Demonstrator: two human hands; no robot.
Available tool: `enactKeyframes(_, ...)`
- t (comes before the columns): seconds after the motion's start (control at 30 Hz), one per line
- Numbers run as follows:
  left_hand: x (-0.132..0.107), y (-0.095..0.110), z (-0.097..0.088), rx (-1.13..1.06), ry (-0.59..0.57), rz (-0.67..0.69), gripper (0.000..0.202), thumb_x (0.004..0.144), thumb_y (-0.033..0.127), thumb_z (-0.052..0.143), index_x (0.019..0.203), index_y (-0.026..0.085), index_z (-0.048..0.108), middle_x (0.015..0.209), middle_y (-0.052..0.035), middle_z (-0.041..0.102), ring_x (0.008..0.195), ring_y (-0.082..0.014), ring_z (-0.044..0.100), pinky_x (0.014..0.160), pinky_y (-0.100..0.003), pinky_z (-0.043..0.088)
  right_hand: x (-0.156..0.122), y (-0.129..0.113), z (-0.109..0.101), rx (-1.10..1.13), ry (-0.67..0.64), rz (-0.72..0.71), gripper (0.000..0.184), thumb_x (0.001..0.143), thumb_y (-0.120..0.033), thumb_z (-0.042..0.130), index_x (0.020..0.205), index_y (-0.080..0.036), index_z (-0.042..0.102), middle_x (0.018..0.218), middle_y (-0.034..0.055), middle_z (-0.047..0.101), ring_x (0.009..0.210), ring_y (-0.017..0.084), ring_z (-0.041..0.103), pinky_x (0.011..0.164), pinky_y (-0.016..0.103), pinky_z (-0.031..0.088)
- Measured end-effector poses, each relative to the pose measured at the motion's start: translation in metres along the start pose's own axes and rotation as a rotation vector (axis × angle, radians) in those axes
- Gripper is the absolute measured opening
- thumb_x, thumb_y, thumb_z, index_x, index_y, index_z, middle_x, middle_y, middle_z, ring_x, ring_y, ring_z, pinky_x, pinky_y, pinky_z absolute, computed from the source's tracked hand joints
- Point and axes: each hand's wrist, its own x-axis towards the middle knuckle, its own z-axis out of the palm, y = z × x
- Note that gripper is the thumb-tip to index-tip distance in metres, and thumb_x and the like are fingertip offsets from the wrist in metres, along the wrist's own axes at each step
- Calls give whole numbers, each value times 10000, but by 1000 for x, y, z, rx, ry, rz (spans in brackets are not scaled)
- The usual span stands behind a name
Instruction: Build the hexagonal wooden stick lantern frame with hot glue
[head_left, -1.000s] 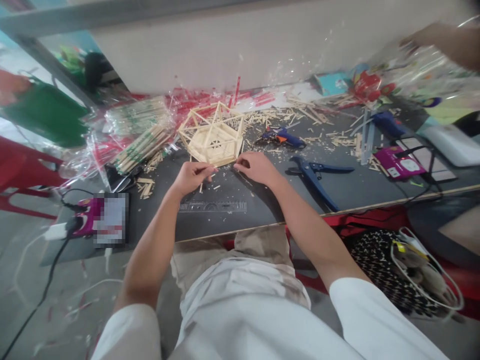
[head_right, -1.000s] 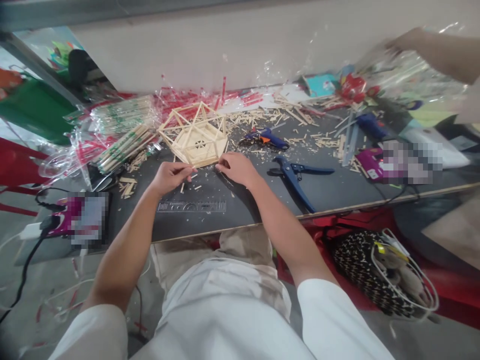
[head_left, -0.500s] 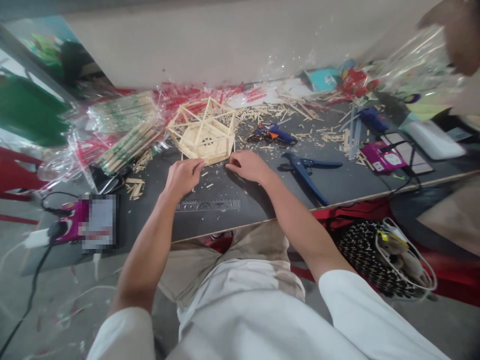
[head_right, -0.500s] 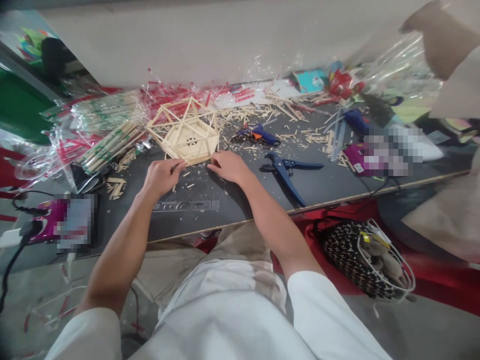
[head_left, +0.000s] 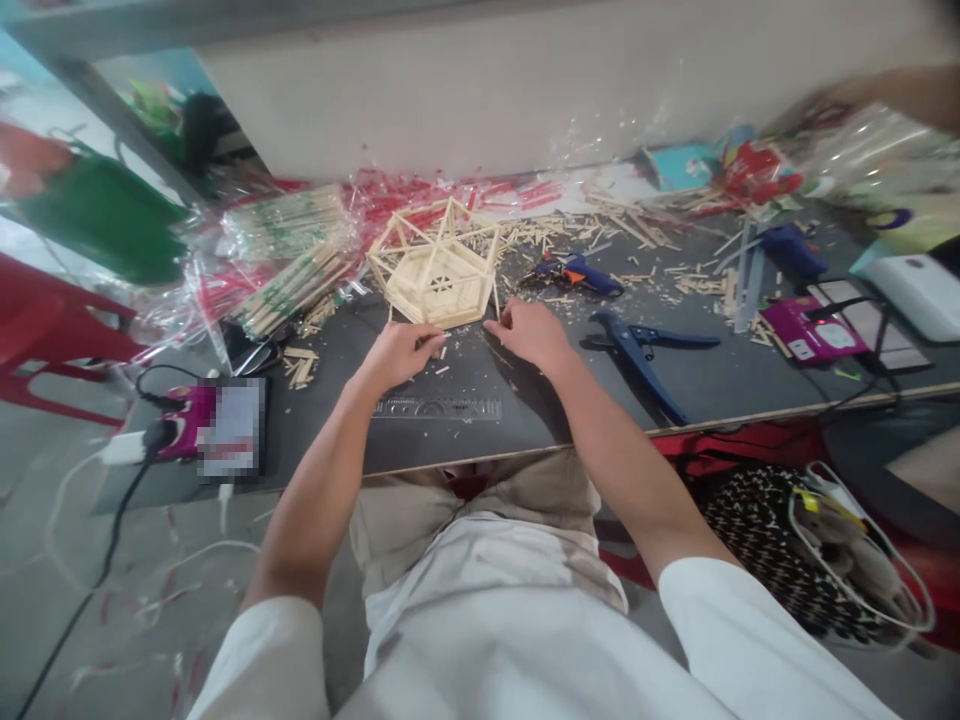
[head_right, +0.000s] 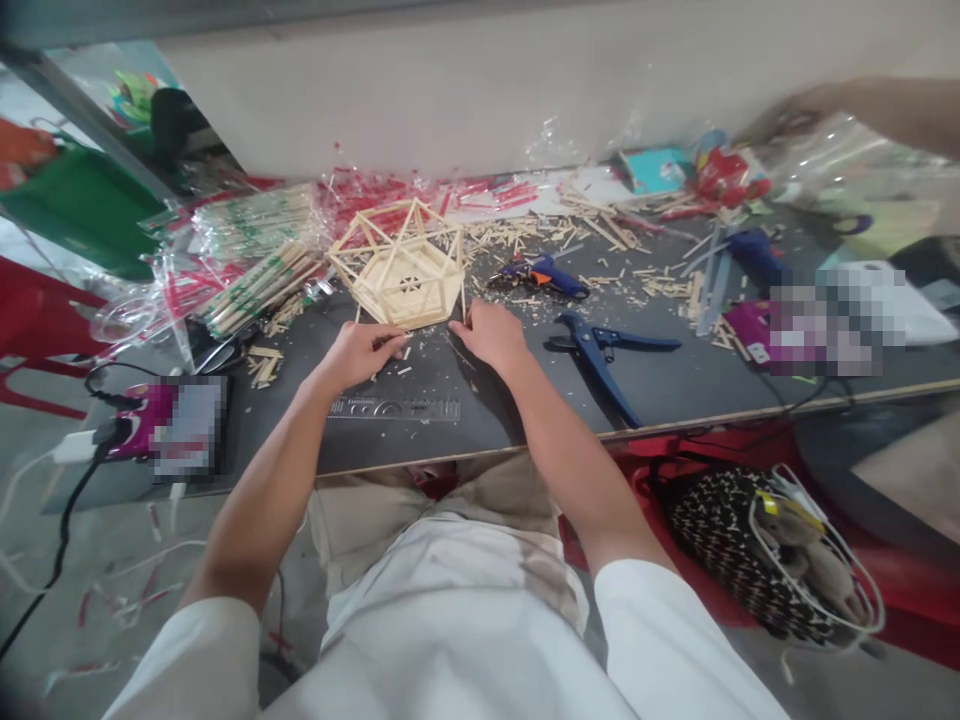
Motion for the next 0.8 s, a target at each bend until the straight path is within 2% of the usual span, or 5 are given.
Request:
enactKeyframes(0.2, 1, -3, 5, -13, 59, 54, 277, 997, 386, 627, 1017, 201, 833, 937, -45, 824, 712, -158, 685, 722, -268, 490, 5, 9, 3, 39, 46, 31, 215, 984, -273, 543, 879, -162, 695, 898, 183, 753, 904, 323, 729, 845, 411, 522)
enactKeyframes(0.43, 3, -9, 8, -71, 165, 101, 254, 964, 400, 690, 999, 206, 849, 971, -60, 827, 730, -159, 700, 772, -272, 537, 9, 12, 7, 641, 246, -143, 155, 980, -347, 601, 876, -234, 577, 775, 59, 725, 744, 221, 690, 809, 390, 547)
enactKeyframes(0.6, 3, -3, 13, -239, 219, 84, 307, 960, 464, 695, 1015, 202, 845, 974, -62, 816, 589, -118, 635, 629, -256, 519, 5, 1, 14, 1024, 7, -312, 372, 853, -561, 756, 907, -233, 589, 771, 41, 742, 490, 125, 553, 508, 303, 460)
enactKeyframes(0.7, 3, -2, 15, -280, 220, 93, 323, 957, 488, 693, 1043, 215, 845, 998, -65, 813, 576, -112, 640, 605, -253, 522, 1, -7, 19, 1096, -120, -336, 408, 817, -565, 798, 914, -228, 589, 778, 25, 758, 415, 80, 474, 425, 264, 376)
enactKeyframes(0.8, 3, -3, 16, -259, 217, 91, 337, 963, 515, 685, 1056, 233, 844, 1000, -56, 815, 541, -103, 624, 602, -255, 521, -2, -11, 23, 1168, -139, -352, 416, 805, -556, 816, 897, -223, 582, 769, 7, 761, 387, 56, 439, 393, 238, 325)
